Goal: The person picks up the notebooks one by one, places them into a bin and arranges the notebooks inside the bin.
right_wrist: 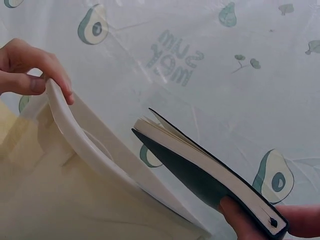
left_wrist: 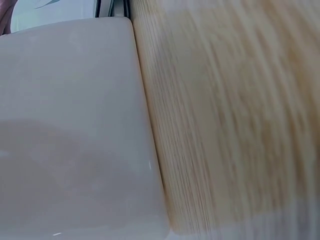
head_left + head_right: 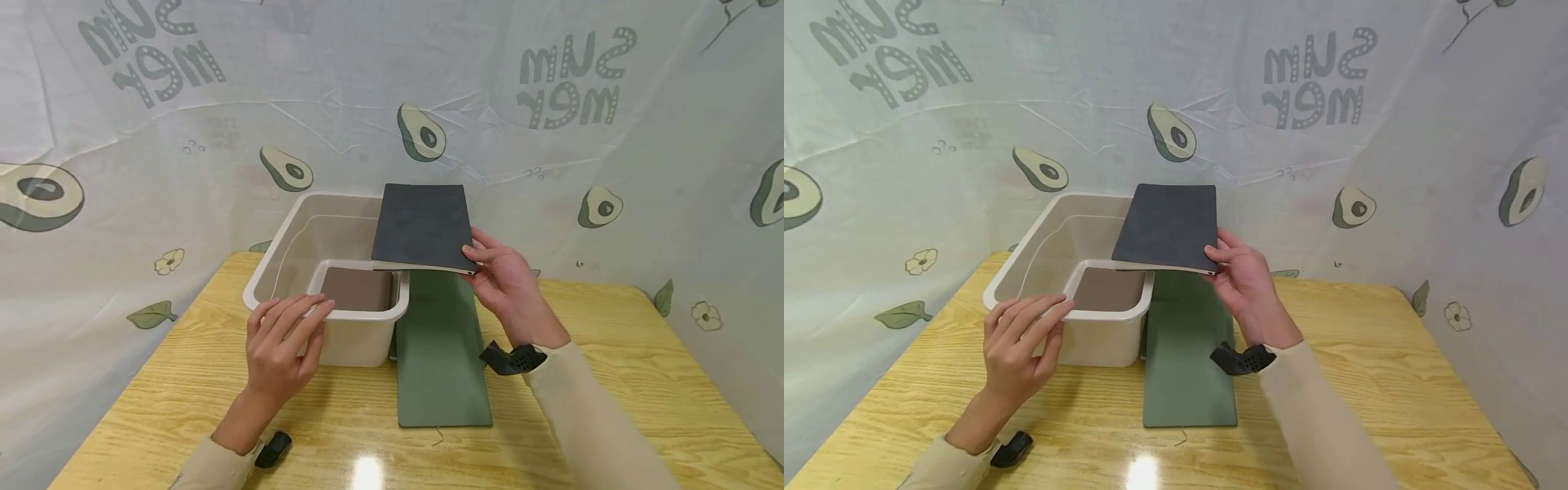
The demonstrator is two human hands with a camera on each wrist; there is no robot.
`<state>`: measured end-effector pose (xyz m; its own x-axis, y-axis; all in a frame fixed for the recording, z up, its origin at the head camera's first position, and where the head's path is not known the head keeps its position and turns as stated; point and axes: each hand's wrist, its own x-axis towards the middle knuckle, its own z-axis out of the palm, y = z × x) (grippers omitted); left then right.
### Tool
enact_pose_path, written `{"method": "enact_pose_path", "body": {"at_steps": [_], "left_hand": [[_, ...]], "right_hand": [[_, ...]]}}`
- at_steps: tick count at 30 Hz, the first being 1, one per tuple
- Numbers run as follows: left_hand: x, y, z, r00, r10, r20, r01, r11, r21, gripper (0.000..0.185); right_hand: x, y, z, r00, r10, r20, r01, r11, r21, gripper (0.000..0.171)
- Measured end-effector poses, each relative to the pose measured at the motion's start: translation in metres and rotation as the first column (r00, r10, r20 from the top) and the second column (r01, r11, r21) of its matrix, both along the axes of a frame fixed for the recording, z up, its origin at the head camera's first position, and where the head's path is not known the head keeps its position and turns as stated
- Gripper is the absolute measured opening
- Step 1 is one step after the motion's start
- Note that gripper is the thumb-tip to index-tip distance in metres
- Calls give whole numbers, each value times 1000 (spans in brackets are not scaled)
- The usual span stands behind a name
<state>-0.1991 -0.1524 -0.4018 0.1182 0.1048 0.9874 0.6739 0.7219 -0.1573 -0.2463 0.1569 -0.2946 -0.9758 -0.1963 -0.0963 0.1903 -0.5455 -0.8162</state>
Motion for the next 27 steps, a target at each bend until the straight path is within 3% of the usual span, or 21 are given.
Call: {"method": "enact_pose_path", "body": {"at_steps": [27], "left_hand": [[4, 1, -3, 998, 18, 68, -20, 999, 25, 25]], "right_hand": [[-11, -32, -2, 1000, -13, 18, 14, 999, -51, 67]]}}
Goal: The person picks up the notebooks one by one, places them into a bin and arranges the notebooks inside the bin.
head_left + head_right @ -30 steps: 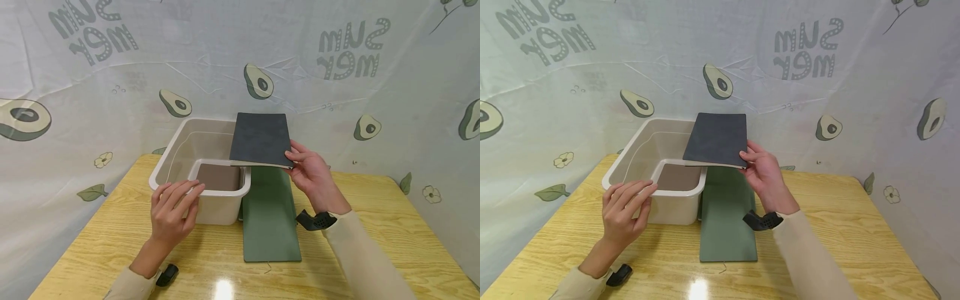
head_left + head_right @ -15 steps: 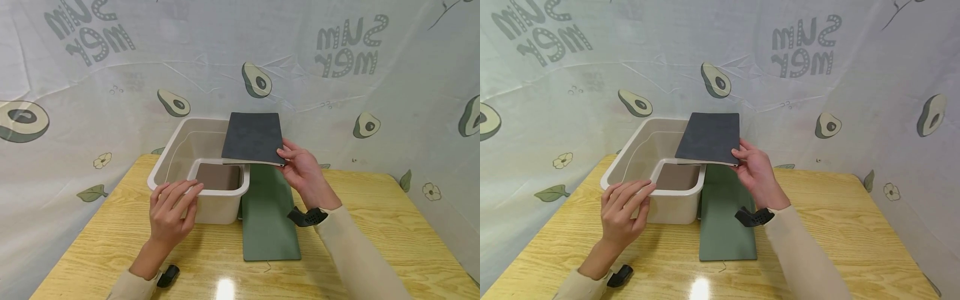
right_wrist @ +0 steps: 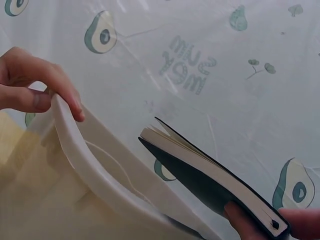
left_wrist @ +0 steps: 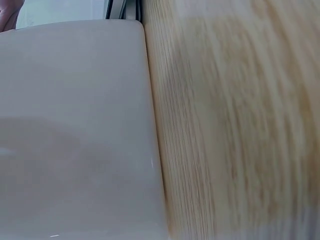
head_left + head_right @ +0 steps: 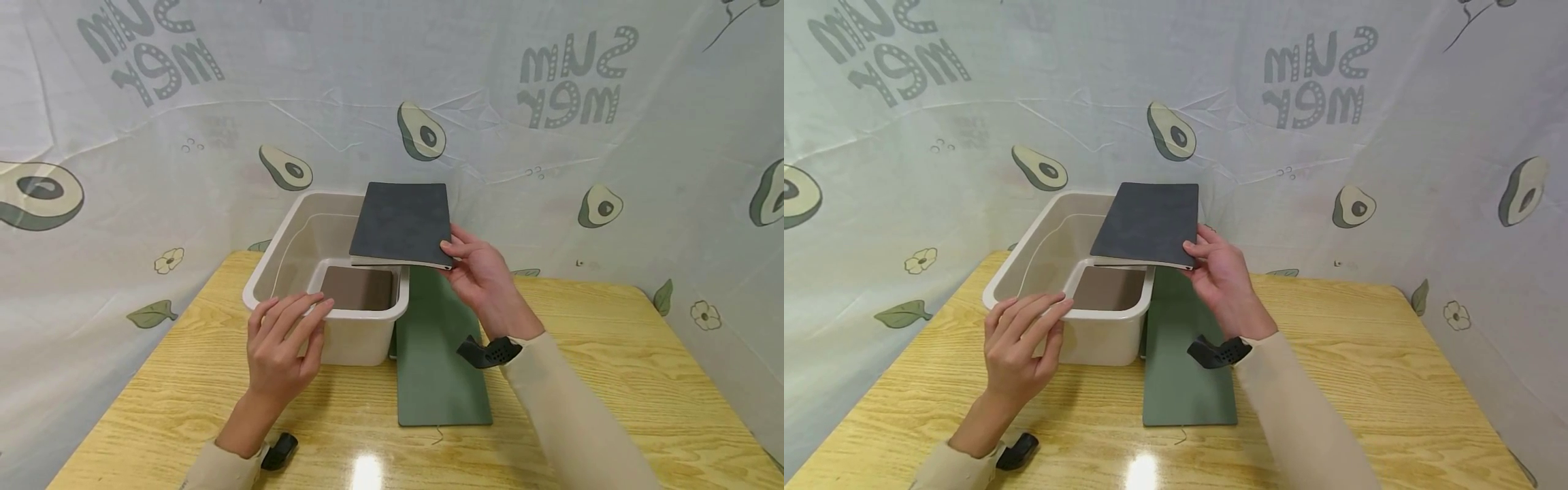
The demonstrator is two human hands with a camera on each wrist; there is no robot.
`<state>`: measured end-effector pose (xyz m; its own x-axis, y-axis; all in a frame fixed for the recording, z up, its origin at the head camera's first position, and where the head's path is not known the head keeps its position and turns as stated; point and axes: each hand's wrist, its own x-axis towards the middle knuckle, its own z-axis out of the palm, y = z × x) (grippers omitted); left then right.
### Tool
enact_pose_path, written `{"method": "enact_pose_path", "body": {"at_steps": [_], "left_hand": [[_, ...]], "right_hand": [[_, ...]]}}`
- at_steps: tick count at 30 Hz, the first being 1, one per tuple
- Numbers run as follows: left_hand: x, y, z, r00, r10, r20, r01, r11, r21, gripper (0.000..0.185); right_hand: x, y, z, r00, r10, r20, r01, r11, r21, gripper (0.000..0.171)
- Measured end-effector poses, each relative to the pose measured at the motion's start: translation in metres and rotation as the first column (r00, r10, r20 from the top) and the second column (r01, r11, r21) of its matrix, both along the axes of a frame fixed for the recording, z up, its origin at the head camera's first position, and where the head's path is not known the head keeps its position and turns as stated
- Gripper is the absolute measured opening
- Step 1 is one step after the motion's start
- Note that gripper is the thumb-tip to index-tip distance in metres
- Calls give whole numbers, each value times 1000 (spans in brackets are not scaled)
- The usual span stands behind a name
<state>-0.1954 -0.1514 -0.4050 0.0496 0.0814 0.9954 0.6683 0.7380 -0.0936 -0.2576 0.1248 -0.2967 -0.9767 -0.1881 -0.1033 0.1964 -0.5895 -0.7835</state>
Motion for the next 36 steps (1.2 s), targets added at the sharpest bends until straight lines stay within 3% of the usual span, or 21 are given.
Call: {"method": "enact_pose_path", "body": {"at_steps": [12, 26, 36], "left_hand": [[1, 2, -1, 1000, 1, 2, -1, 1000, 17, 25], [2, 3, -1, 1000, 2, 10, -3, 1000, 23, 25], [2, 3, -2, 1000, 5, 17, -5, 1000, 31, 24]], "right_hand": [[-1, -32, 8, 1000, 23, -14, -23, 1000, -21, 67], [-11, -76, 7, 999, -10, 50, 11, 1000, -28, 65], [-14, -95, 5, 999, -6, 41, 6, 1000, -10, 63]]}}
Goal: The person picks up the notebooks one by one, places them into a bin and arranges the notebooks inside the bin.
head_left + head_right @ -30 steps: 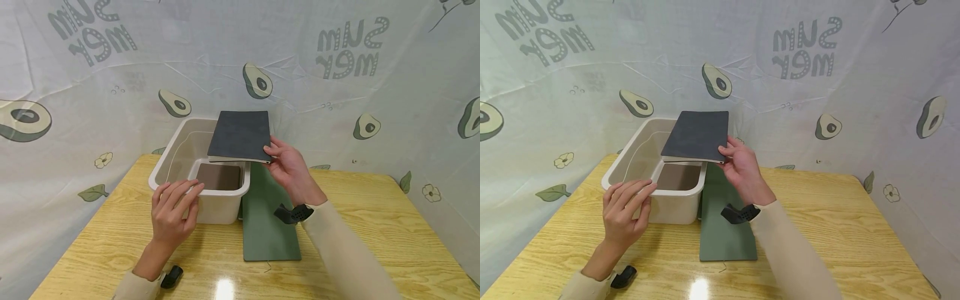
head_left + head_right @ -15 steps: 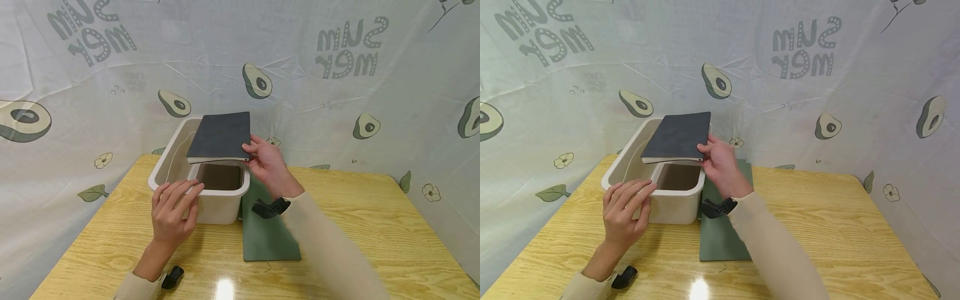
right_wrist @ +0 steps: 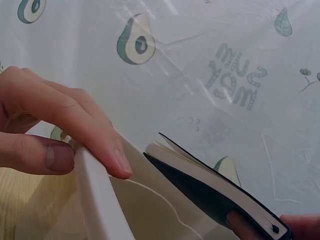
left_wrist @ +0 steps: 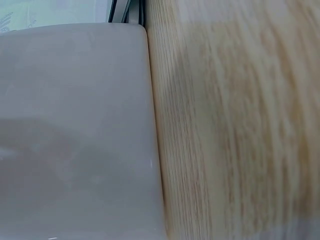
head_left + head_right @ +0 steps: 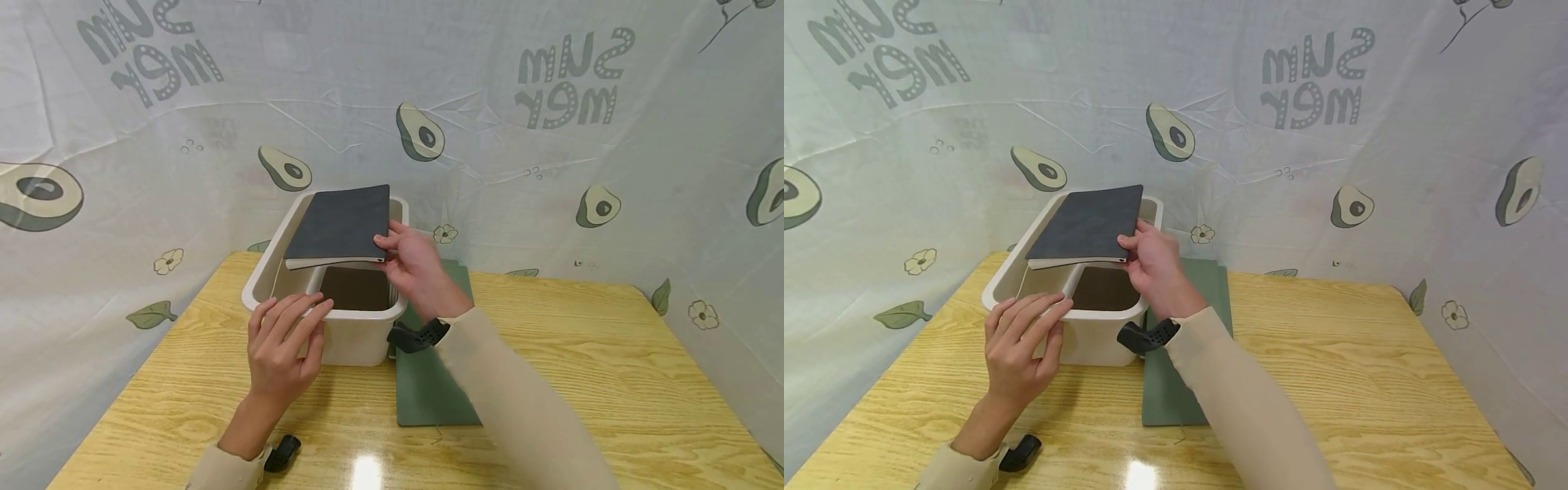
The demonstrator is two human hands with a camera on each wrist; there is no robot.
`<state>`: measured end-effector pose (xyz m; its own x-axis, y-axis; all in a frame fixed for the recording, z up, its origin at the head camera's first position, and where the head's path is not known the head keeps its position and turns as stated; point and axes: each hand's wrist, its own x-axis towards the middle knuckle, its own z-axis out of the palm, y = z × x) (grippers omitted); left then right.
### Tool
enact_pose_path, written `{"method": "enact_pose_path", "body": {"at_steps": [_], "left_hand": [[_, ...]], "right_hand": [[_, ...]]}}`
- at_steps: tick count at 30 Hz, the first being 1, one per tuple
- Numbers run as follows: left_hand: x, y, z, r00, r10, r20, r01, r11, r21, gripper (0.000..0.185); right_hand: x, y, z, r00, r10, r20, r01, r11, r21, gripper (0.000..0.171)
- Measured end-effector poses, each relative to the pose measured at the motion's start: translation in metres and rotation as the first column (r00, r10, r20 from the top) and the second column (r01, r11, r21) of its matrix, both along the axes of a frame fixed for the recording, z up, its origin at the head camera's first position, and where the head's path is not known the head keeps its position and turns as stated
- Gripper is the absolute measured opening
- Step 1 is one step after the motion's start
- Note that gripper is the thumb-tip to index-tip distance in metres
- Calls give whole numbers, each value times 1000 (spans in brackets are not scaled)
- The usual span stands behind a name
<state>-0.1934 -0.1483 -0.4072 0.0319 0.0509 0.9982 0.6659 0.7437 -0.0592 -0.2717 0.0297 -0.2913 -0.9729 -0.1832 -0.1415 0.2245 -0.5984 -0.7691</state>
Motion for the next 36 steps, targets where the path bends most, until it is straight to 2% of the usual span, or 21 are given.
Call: {"method": "enact_pose_path", "body": {"at_steps": [26, 36], "left_hand": [[2, 1, 0, 1000, 0, 8, 0, 1000, -8, 25], [2, 0, 0, 1000, 5, 13, -5, 1000, -5, 24]], "right_hand": [[-1, -12, -2, 1000, -20, -8, 20, 997, 81, 62], [1, -14, -4, 999, -15, -36, 22, 978, 209, 63]]}}
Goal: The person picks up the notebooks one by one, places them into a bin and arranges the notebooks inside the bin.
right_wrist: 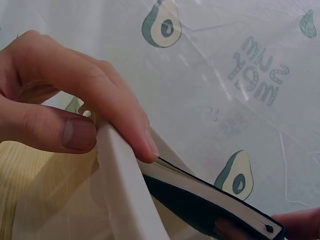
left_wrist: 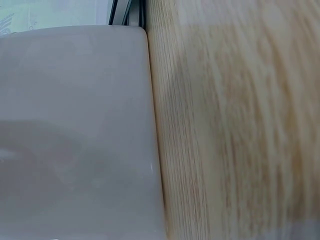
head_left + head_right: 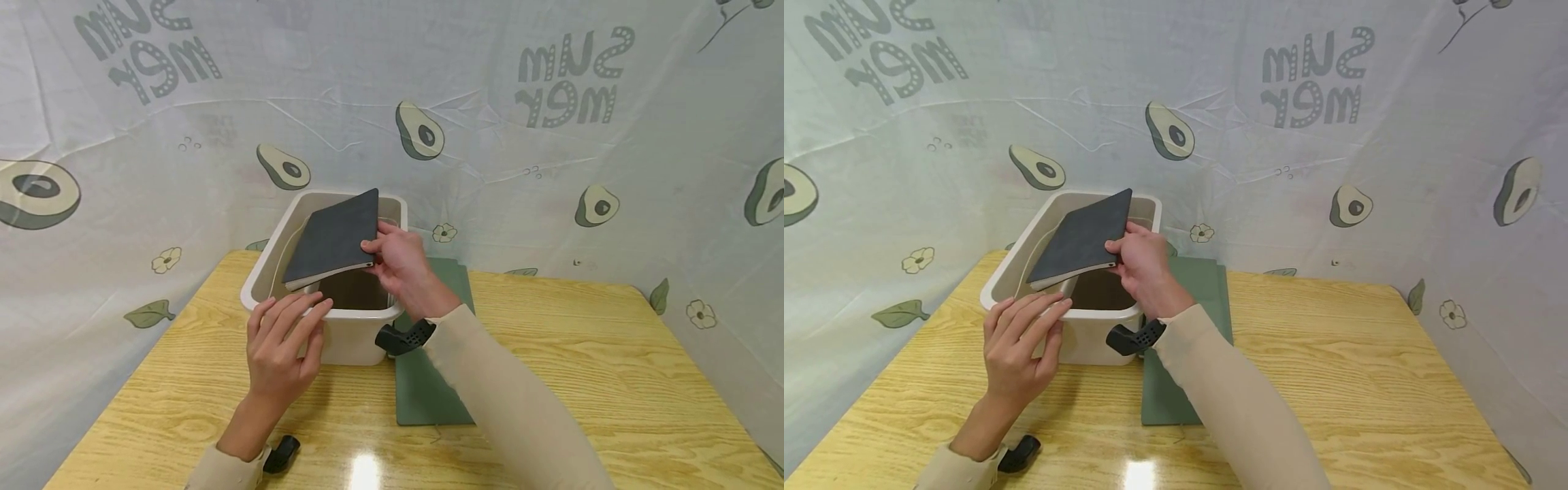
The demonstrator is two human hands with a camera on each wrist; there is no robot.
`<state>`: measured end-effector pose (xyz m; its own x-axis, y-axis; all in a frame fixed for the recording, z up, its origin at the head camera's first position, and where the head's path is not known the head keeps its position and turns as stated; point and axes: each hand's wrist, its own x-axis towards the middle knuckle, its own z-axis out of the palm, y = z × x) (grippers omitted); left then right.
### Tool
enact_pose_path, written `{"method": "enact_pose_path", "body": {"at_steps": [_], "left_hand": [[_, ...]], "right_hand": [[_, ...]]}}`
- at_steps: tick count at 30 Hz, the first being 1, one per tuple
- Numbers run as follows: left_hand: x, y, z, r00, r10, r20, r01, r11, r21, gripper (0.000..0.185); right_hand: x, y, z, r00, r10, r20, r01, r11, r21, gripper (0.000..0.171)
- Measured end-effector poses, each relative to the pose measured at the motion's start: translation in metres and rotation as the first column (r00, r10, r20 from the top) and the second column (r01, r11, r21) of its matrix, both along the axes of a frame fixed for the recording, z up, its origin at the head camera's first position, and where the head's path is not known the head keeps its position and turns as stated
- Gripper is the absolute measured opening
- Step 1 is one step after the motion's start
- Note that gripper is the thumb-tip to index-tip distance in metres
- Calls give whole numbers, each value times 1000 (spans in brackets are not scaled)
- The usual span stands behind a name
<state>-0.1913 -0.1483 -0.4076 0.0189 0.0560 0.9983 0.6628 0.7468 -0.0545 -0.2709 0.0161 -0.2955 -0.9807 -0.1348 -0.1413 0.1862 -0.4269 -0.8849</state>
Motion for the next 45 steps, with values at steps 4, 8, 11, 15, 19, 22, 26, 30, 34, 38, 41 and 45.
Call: {"method": "enact_pose_path", "body": {"at_steps": [4, 8, 11, 15, 19, 22, 26, 30, 34, 38, 41, 45], "left_hand": [[0, 0, -1, 1000, 2, 0, -2, 1000, -1, 25], [0, -1, -2, 1000, 3, 4, -3, 1000, -1, 25], [0, -1, -2, 1000, 3, 10, -3, 1000, -2, 25], [0, -1, -2, 1000, -1, 14, 1, 1000, -2, 25], [0, -2, -3, 1000, -3, 14, 3, 1000, -4, 25], [-1, -2, -3, 1000, 1, 15, -1, 1000, -6, 25], [-1, -2, -3, 1000, 5, 15, -5, 1000, -8, 25], [-1, -1, -3, 1000, 3, 4, -3, 1000, -5, 24], [-1, -1, -2, 1000, -3, -1, 3, 1000, -8, 24], [0, -1, -2, 1000, -1, 9, 1, 1000, -15, 25], [-1, -2, -2, 1000, 2, 10, -1, 1000, -14, 24], [0, -2, -3, 1000, 3, 14, -3, 1000, -13, 25]], "right_hand": [[0, -1, 0, 1000, 2, 5, -2, 999, 38, 68], [1, -3, 1, 1000, -2, 19, 1, 997, 71, 72], [0, -4, 1, 1000, -12, 29, 8, 995, 104, 72], [0, -7, 1, 999, -27, 31, 23, 990, 141, 68], [-1, -9, 0, 999, -28, 22, 24, 984, 174, 67], [-3, -10, 0, 1000, -17, 15, 13, 980, 199, 67], [-4, -13, -1, 1000, -1, 16, -3, 974, 226, 70], [-3, -17, -6, 1000, 18, 15, -22, 953, 302, 48], [-1, -18, -13, 1000, 27, -5, -23, 917, 398, 33], [0, -16, -12, 1000, 7, -5, -4, 905, 425, 29], [1, -15, -9, 999, 11, 32, -24, 904, 426, 20], [0, -15, -7, 996, 45, 73, -70, 917, 393, 54]]}}
